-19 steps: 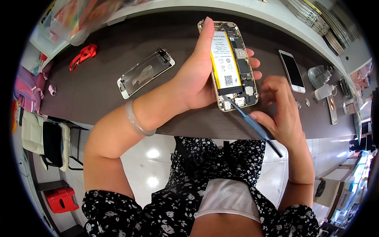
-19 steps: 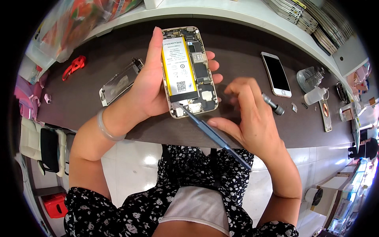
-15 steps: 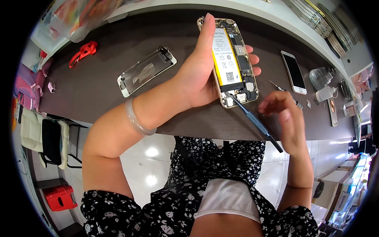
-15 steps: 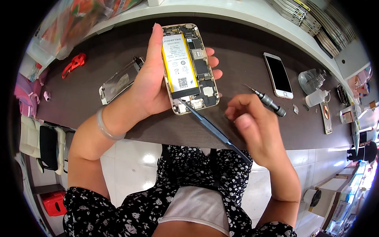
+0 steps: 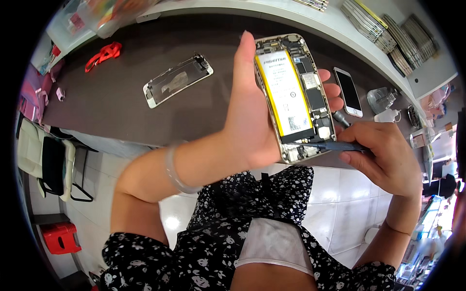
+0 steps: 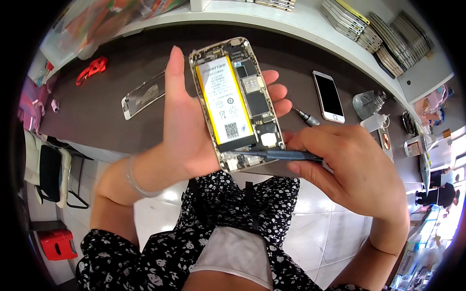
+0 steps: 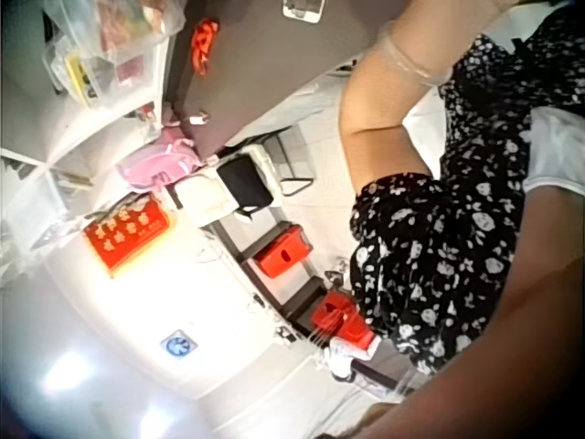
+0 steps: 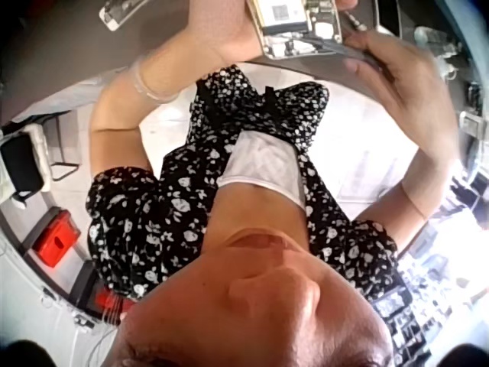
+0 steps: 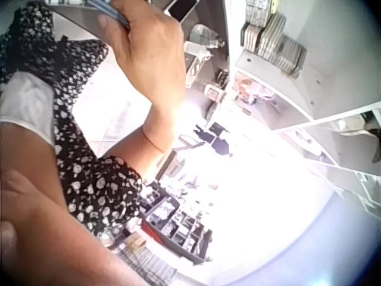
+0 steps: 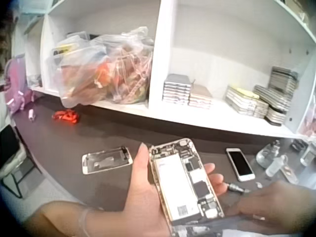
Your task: The person repairs a disassembled smartphone at a workbench. They use a precision screwdriver to remove screws from the internal frame, then use tweezers to carefully lift and remove the battery. The person also applies a liquid from a small bottle to the internal components.
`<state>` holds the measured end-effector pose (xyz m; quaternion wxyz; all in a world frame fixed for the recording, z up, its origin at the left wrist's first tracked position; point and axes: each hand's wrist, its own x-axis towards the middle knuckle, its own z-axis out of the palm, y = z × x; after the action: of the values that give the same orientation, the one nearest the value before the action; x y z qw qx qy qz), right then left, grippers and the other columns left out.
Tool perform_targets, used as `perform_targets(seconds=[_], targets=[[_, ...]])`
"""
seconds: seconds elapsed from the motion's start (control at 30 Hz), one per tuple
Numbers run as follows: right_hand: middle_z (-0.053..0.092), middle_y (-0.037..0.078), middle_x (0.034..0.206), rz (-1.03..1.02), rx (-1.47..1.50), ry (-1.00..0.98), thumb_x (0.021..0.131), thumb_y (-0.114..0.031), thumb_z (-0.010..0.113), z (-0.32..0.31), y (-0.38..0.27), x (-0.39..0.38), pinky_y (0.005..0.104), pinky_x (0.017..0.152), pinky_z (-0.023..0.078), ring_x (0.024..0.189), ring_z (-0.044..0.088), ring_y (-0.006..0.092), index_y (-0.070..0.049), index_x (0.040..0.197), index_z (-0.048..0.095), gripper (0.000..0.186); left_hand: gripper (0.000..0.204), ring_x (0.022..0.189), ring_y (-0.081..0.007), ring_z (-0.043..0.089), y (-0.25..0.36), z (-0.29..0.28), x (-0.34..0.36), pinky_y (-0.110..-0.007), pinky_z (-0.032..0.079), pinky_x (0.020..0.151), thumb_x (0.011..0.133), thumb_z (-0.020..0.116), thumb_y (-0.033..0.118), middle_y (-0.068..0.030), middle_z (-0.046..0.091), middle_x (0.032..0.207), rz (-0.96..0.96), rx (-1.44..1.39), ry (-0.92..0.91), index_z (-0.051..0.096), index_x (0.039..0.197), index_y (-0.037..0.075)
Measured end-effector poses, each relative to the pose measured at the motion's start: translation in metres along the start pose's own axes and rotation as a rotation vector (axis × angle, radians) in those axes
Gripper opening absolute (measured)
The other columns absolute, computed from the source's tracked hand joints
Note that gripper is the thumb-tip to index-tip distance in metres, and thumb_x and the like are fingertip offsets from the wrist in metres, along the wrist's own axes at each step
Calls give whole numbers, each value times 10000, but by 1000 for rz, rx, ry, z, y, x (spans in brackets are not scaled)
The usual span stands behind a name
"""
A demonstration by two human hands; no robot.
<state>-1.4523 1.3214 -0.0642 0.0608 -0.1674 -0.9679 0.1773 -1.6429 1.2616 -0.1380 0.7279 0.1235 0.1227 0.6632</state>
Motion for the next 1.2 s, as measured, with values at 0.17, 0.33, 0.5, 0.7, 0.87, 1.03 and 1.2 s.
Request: perform_targets(seconds=[0.17, 0.33, 0.5, 0.7, 0.87, 1.03, 1.2], targets=[[612, 128, 720, 24, -159, -137, 808, -199, 694, -13, -19, -13, 412, 562, 445, 640, 584, 332, -29, 901, 628, 205, 1030, 917, -318, 632, -36, -8, -17, -500, 526, 808, 765, 232, 870, -194, 632, 943, 103, -255, -107, 539, 1136, -40], [623, 107, 735, 67, -317, -335, 816, -180, 676, -12, -38, -24, 409, 578, 454, 669, 603, 313, -37, 918, 633, 181, 1029, 901, -307, 624, -62, -21, -26, -503, 525, 800, 752, 222, 884, -184, 623, 932, 154, -280, -230, 535, 1127, -22], [616, 116, 721, 61, -334, -260, 790, -172, 699, -7, -48, -36, 405, 568, 450, 658, 601, 315, -32, 941, 643, 213, 1009, 867, -303, 630, -72, -18, -36, -501, 529, 773, 761, 217, 876, -175, 623, 910, 108, -306, -209, 544, 1095, -18], [600, 109, 659, -32, -266, -187, 752, -197, 745, -9, -51, -40, 385, 493, 429, 555, 572, 311, -24, 866, 651, 228, 1009, 829, -301, 642, -72, -9, -45, -464, 540, 744, 761, 218, 878, -170, 631, 874, 34, -297, -168, 562, 1066, -20], [570, 86, 606, -135, -155, -66, 715, -209, 788, -1, -44, -44, 347, 460, 413, 499, 561, 269, -27, 777, 643, 240, 1011, 778, -291, 650, -72, -3, -48, -412, 550, 709, 752, 227, 887, -168, 636, 846, -21, -222, -139, 575, 1043, -16], [540, 65, 564, -227, -61, 22, 673, -224, 825, 12, -30, -50, 309, 447, 412, 465, 552, 225, -38, 733, 639, 271, 978, 732, -279, 654, -71, -1, -47, -395, 553, 680, 759, 260, 878, -156, 638, 805, -32, -145, -95, 584, 1007, -11], [530, 32, 558, -386, -225, 83, 659, -279, 825, 18, -28, -54, 292, 423, 379, 451, 526, 196, -59, 715, 636, 295, 953, 723, -269, 653, -70, -2, -42, -392, 546, 678, 767, 282, 868, -150, 635, 793, -5, -59, -57, 584, 980, -11]])
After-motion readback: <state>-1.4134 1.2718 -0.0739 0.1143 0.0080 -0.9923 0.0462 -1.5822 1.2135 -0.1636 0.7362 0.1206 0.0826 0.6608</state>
